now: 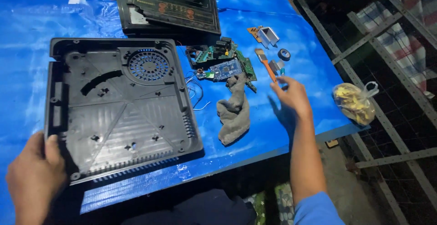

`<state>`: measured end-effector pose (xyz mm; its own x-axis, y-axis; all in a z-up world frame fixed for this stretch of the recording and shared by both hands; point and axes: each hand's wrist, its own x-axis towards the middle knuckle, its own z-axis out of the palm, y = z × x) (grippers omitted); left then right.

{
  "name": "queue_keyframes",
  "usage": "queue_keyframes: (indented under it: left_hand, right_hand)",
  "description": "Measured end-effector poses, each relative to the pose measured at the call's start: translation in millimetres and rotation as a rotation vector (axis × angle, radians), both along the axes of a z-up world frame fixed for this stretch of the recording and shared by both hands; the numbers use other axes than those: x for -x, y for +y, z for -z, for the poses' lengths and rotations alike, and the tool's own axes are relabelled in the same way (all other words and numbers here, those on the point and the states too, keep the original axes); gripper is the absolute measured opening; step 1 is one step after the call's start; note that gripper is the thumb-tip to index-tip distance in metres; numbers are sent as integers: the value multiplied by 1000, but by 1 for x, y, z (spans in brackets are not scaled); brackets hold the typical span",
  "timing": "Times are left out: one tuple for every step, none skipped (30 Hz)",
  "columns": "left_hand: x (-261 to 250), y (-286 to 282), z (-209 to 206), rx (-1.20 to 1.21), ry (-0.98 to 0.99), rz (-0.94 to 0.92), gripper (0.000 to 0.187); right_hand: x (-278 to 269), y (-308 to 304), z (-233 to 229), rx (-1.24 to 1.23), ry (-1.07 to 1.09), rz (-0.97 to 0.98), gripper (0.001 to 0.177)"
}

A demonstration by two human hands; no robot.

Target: Disassembling an induction cooker to clean the internal housing and components using a brush and cloth.

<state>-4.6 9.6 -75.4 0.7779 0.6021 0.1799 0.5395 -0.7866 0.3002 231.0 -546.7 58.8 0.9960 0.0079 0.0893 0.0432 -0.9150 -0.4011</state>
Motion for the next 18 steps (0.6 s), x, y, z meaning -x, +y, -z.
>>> queue_keyframes:
  left_hand:
    - [1, -8, -5, 79, 34, 2, 30]
    - [2, -16, -10, 159, 67, -2, 32]
    - [6, -27, -20, 161, 66, -10, 32]
    - [9, -38, -30, 197, 88, -29, 32]
    - [12, -49, -40, 232, 110, -49, 32]
    - [18, -52, -39, 236, 110, -60, 32]
    - [24, -54, -38, 228, 74, -61, 31]
    - [24, -56, -39, 217, 30, -54, 33]
    - [26, -56, -40, 217, 21, -57, 33]
    - [32, -57, -40, 230, 30, -69, 30]
    - [38, -57, -40, 243, 38, -81, 28]
    - [42, -57, -44, 243, 37, -95, 28]
    - [47, -56, -48, 236, 23, -108, 30]
    - [53, -56, -51, 231, 13, -124, 32]
    - [62, -57, -48, 233, 16, -141, 32]
    - [68, -58, -45, 185, -41, -129, 31]
    - [74, -60, -42, 135, -97, -117, 31]
    - [78, -63, -43, 138, -95, -131, 31]
  right_hand:
    - [-20, -14, 20, 96, -112, 35, 52]
    - [-42, -26, 38, 192, -227, 63, 52]
    - [-48, -22, 44, 193, -228, 55, 52]
    - [-54, -19, 49, 244, -208, 46, 39]
    - [-61, -15, 54, 296, -188, 37, 30]
    - [-69, -17, 62, 298, -189, 25, 30]
    - [-76, -18, 69, 280, -213, 58, 30]
    - [-86, -22, 74, 258, -245, 98, 32]
    - [-93, -28, 76, 257, -253, 95, 32]
    - [-99, -32, 80, 240, -252, 74, 31]
    - [-104, -36, 86, 223, -250, 53, 30]
    - [-99, -34, 82, 221, -251, 39, 30]
    - [-94, -31, 78, 155, -252, 88, 31]
    - [-88, -28, 74, 92, -250, 135, 32]
    - [-87, -26, 76, 92, -246, 118, 32]
    - [-83, -28, 78, 111, -454, 40, 27]
    - [-79, -30, 79, 127, -661, -40, 21]
    - [-71, -23, 69, 126, -658, -55, 21]
